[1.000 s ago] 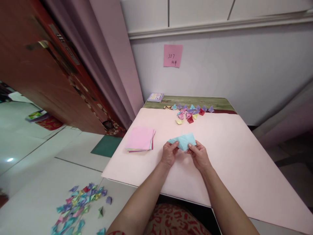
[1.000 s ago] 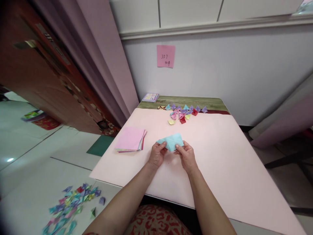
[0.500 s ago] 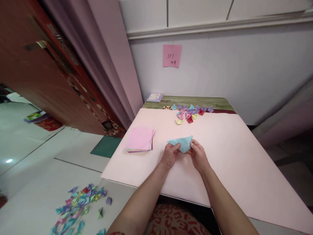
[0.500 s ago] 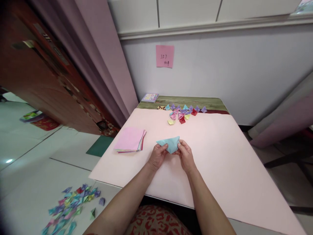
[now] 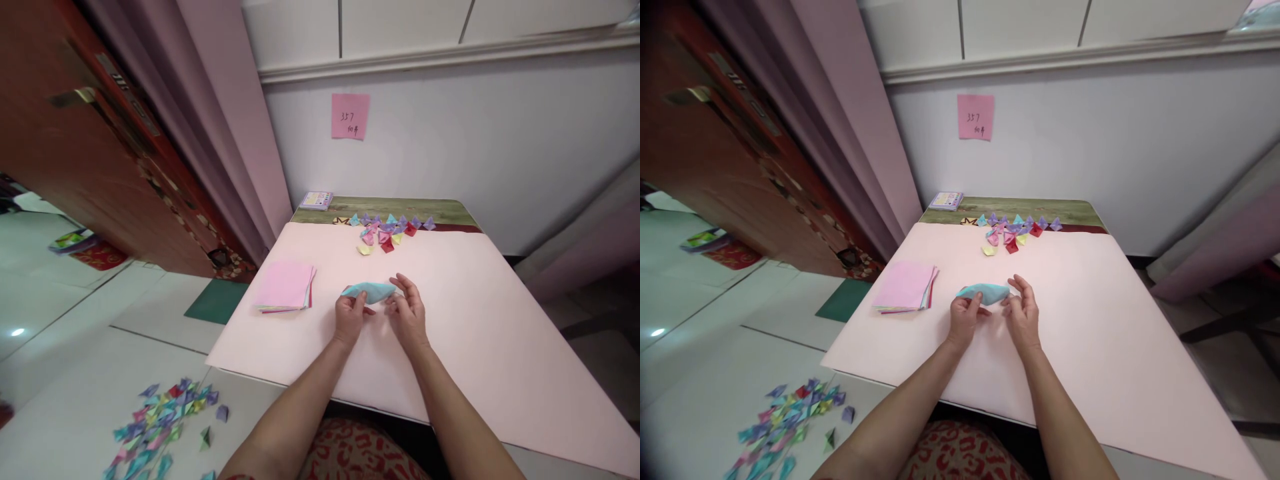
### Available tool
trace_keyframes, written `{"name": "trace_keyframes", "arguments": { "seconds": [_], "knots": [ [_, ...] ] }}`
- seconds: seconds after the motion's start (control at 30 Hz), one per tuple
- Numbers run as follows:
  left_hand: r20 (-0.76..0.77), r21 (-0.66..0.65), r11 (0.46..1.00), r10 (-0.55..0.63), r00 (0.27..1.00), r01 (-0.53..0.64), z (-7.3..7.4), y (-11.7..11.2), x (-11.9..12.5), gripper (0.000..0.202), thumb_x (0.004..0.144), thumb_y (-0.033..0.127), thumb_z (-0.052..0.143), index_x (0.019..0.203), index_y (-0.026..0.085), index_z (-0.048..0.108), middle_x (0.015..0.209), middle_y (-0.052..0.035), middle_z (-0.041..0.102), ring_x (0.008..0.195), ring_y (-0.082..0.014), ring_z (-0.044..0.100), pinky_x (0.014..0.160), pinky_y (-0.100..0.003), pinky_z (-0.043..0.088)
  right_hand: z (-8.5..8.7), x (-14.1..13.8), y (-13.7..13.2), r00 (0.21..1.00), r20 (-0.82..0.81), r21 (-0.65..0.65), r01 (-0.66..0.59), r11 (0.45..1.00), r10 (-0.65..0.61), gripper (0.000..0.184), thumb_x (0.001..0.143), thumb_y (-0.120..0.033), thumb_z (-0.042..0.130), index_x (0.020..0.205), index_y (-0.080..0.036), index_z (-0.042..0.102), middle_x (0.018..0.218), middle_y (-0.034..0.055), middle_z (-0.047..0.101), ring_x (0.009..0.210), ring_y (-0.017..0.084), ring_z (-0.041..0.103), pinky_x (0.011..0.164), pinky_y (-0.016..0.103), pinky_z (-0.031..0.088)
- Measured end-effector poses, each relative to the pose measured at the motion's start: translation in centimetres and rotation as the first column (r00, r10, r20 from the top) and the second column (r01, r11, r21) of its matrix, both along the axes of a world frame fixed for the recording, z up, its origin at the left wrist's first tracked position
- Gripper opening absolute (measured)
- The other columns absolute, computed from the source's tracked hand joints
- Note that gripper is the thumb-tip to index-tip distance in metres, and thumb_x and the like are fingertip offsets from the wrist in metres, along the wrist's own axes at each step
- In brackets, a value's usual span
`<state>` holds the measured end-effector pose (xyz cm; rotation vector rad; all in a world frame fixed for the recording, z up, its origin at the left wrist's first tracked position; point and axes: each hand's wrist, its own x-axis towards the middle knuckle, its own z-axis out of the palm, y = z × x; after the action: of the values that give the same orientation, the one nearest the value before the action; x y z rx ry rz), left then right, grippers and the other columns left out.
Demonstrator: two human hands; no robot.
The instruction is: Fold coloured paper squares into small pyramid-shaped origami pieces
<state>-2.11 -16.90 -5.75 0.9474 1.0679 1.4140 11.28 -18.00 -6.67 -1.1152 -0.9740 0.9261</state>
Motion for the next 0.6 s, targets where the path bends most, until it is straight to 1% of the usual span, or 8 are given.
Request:
{"name": "trace_keyframes", "arguments": {
  "seconds": [0.07,0.17,0.23,0.3,0.37,0.43,0.53,0.6],
  "knots": [
    [-0.163,0.166,0.985,0.075,0.984,-0.048,0.2,-0.1,-0.4,0.022,0.080,0.041,0.069,0.087,0.020,0.070,0.080,-0.0044,0.069,0.070,-0.0195,0.068,0.070,-0.033,0.055,0.0,0.0,0.0,0.997,-0.070,-0.041,0.011,0.999,-0.014,0.050,0.087,-0.042,0.057,0.134,-0.024,0.051,0.115,0.0081,0.065,0.080,0.018,0.067,0.070,0.032,0.055],
    [-0.381,0.422,0.903,0.097,0.919,0.079,0.5,-0.2,-1.2,0.013,0.081,0.026,0.068,0.092,0.026,0.073,0.103,-0.0090,0.072,0.103,-0.0262,0.064,0.098,-0.042,0.047,0.0,0.3,0.1,0.994,-0.106,-0.101,0.016,0.995,-0.027,0.045,0.089,-0.038,0.054,0.132,-0.025,0.052,0.110,0.0069,0.067,0.090,0.020,0.069,0.085,0.038,0.054],
    [-0.509,0.490,0.851,0.103,0.854,0.189,0.6,-0.2,-1.6,0.017,0.082,0.019,0.063,0.092,0.027,0.073,0.107,-0.0098,0.071,0.108,-0.0277,0.061,0.102,-0.046,0.043,0.0,0.8,0.2,0.998,-0.049,-0.087,0.040,0.995,-0.045,0.045,0.088,-0.032,0.052,0.133,-0.026,0.052,0.118,0.0077,0.065,0.102,0.022,0.067,0.091,0.040,0.051],
    [-0.610,0.509,0.820,0.129,0.782,0.261,0.5,-0.2,-1.8,0.022,0.082,0.013,0.058,0.090,0.027,0.073,0.103,-0.0100,0.071,0.104,-0.0276,0.061,0.098,-0.047,0.044,0.0,1.5,0.2,0.989,0.128,-0.016,0.072,0.997,-0.069,0.047,0.082,-0.023,0.052,0.129,-0.028,0.057,0.130,0.0078,0.060,0.115,0.024,0.060,0.093,0.040,0.050],
    [-0.693,0.511,0.797,0.160,0.703,0.322,0.4,-0.4,-2.0,0.024,0.081,0.008,0.056,0.086,0.025,0.071,0.097,-0.0101,0.071,0.098,-0.0272,0.062,0.093,-0.045,0.046,0.0,2.4,0.2,0.922,0.383,0.065,0.041,0.997,-0.063,0.048,0.074,-0.015,0.051,0.118,-0.029,0.065,0.135,0.0055,0.056,0.119,0.025,0.056,0.092,0.041,0.049],
    [-0.764,0.506,0.773,0.197,0.615,0.381,0.1,-0.6,-2.1,0.022,0.080,0.007,0.055,0.086,0.023,0.069,0.091,-0.0100,0.070,0.092,-0.0265,0.062,0.089,-0.044,0.047,0.0,3.1,0.1,0.811,0.585,0.072,-0.071,0.995,0.016,0.051,0.068,-0.010,0.049,0.110,-0.030,0.070,0.129,0.0034,0.061,0.114,0.025,0.057,0.091,0.042,0.049],
    [-0.831,0.483,0.751,0.230,0.506,0.450,-0.3,-1.0,-2.2,0.018,0.083,0.008,0.053,0.089,0.020,0.066,0.086,-0.0093,0.069,0.086,-0.0249,0.062,0.084,-0.041,0.048,0.1,3.7,0.1,0.646,0.751,0.015,-0.225,0.974,0.137,0.056,0.064,-0.006,0.048,0.109,-0.030,0.072,0.120,0.0022,0.067,0.111,0.025,0.058,0.095,0.043,0.046],
    [-0.847,0.464,0.756,0.226,0.482,0.461,-0.5,-1.2,-2.3,0.013,0.086,0.011,0.053,0.090,0.018,0.063,0.086,-0.0090,0.069,0.085,-0.0238,0.062,0.082,-0.038,0.048,0.2,3.8,0.0,0.563,0.813,-0.001,-0.257,0.966,0.150,0.056,0.064,-0.007,0.051,0.112,-0.029,0.071,0.120,0.0026,0.067,0.113,0.026,0.057,0.097,0.044,0.043]
  ]
}}
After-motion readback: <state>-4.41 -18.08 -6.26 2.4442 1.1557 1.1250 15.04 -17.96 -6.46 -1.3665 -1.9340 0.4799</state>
